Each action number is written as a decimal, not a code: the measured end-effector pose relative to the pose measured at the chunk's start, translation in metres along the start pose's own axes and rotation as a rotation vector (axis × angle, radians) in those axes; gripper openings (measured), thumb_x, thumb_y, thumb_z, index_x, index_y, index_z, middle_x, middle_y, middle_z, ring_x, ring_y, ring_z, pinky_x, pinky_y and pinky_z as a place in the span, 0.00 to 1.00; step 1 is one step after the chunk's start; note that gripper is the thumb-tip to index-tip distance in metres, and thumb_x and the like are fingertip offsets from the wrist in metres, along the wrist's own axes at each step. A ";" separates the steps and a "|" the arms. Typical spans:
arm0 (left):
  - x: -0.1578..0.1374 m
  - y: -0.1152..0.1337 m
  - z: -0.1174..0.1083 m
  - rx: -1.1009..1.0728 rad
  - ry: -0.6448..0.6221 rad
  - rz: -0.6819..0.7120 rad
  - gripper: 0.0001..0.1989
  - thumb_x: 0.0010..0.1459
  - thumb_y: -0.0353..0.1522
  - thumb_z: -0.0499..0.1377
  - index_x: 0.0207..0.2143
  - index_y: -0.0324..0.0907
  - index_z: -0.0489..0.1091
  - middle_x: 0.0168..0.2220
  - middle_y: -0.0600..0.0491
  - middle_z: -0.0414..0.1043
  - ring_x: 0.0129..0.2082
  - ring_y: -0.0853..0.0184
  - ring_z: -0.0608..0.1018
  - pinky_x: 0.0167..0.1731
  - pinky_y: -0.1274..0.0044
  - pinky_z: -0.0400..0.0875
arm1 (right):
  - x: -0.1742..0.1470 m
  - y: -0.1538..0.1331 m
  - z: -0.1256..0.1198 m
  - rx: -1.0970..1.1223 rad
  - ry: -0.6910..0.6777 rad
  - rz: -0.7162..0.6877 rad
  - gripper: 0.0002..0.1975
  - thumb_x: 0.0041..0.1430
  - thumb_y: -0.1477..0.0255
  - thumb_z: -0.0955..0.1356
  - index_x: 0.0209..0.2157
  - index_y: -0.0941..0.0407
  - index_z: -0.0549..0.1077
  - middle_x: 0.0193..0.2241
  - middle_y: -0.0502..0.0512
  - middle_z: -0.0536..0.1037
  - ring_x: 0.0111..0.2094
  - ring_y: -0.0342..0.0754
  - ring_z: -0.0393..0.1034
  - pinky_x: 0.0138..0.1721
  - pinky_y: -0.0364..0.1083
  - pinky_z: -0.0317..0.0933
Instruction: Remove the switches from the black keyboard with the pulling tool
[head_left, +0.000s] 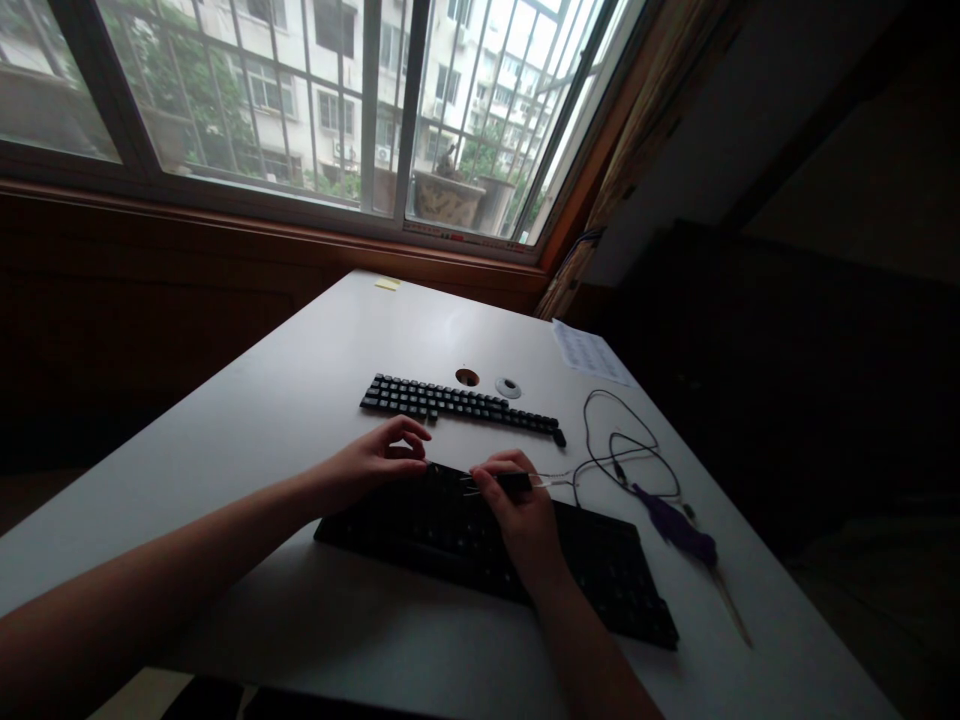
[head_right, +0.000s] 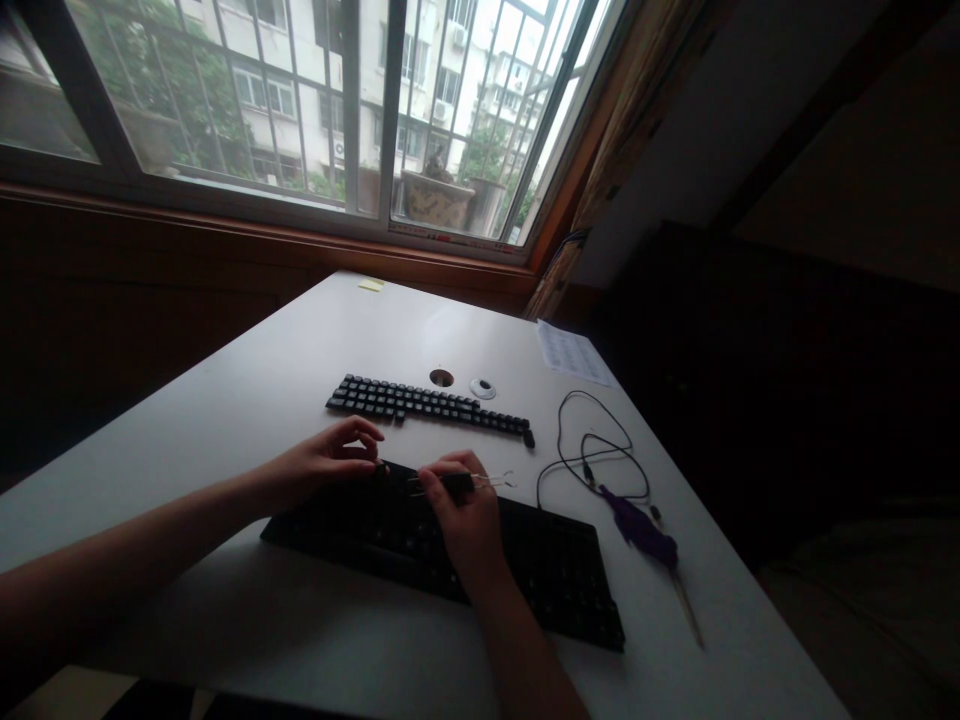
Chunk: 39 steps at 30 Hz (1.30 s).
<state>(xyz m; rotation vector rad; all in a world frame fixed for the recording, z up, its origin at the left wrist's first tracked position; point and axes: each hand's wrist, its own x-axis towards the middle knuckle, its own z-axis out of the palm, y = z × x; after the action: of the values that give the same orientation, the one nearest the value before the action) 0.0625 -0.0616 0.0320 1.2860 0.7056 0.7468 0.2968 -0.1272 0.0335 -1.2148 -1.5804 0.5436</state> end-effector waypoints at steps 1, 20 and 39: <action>0.000 0.000 0.000 -0.001 0.004 -0.005 0.19 0.53 0.35 0.67 0.46 0.45 0.66 0.40 0.53 0.70 0.41 0.65 0.74 0.40 0.75 0.66 | 0.000 0.000 0.000 -0.004 -0.001 -0.011 0.07 0.62 0.67 0.69 0.32 0.54 0.75 0.33 0.51 0.71 0.36 0.47 0.68 0.40 0.46 0.62; 0.002 -0.007 -0.001 0.015 -0.037 -0.005 0.19 0.53 0.35 0.67 0.46 0.43 0.67 0.41 0.52 0.71 0.43 0.63 0.75 0.44 0.71 0.67 | -0.008 0.003 0.005 0.072 -0.031 0.050 0.09 0.68 0.65 0.62 0.39 0.53 0.70 0.28 0.49 0.70 0.31 0.46 0.66 0.36 0.45 0.60; 0.000 -0.005 0.004 0.014 -0.151 0.021 0.20 0.52 0.32 0.68 0.46 0.43 0.67 0.39 0.53 0.71 0.41 0.66 0.75 0.43 0.72 0.67 | -0.009 0.000 0.012 -0.159 -0.242 -0.191 0.09 0.59 0.70 0.71 0.43 0.50 0.77 0.28 0.49 0.74 0.27 0.44 0.68 0.32 0.43 0.64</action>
<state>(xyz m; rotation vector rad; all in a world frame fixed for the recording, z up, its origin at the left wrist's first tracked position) 0.0660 -0.0648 0.0279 1.3491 0.5769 0.6547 0.2857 -0.1321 0.0249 -1.1305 -1.9531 0.4610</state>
